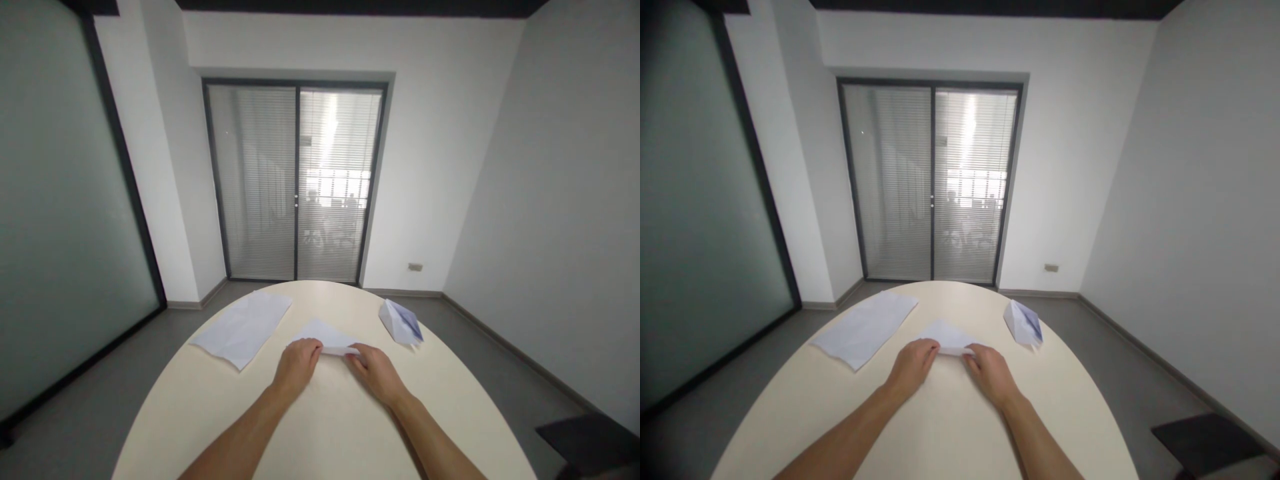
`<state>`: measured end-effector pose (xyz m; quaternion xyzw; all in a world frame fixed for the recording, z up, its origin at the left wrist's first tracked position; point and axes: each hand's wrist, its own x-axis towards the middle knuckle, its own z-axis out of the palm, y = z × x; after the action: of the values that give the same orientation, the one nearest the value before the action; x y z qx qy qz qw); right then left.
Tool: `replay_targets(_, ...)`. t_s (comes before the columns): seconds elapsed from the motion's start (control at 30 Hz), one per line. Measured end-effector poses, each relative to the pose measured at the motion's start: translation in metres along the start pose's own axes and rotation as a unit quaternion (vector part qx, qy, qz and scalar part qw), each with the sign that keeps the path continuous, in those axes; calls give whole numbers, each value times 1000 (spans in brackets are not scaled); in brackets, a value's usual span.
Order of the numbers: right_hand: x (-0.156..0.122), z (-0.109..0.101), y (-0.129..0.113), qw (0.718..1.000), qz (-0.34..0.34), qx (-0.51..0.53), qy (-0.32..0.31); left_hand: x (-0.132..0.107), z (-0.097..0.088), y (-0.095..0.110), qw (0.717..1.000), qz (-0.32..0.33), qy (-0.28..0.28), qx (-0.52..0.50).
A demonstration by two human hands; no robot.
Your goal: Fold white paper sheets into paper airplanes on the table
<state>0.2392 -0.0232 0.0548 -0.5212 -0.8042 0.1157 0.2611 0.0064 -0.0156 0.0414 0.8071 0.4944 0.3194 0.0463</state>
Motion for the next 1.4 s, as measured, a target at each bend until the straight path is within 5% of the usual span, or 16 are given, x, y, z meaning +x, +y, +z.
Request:
replay_targets(0.63, 3, -3, 12, 992, -53, 48, 109, -1, 2, -10, 993, -13, 103, -52)
replay_targets(1.1, 4, -1, 27, 975, -30, 174, 131, -1, 7, -18, 985, 2, 121, -124)
replay_targets(1.4, 4, 1, 35, 979, -10, 152, 139, 1, 5, -17, 973, 26, 111, -201)
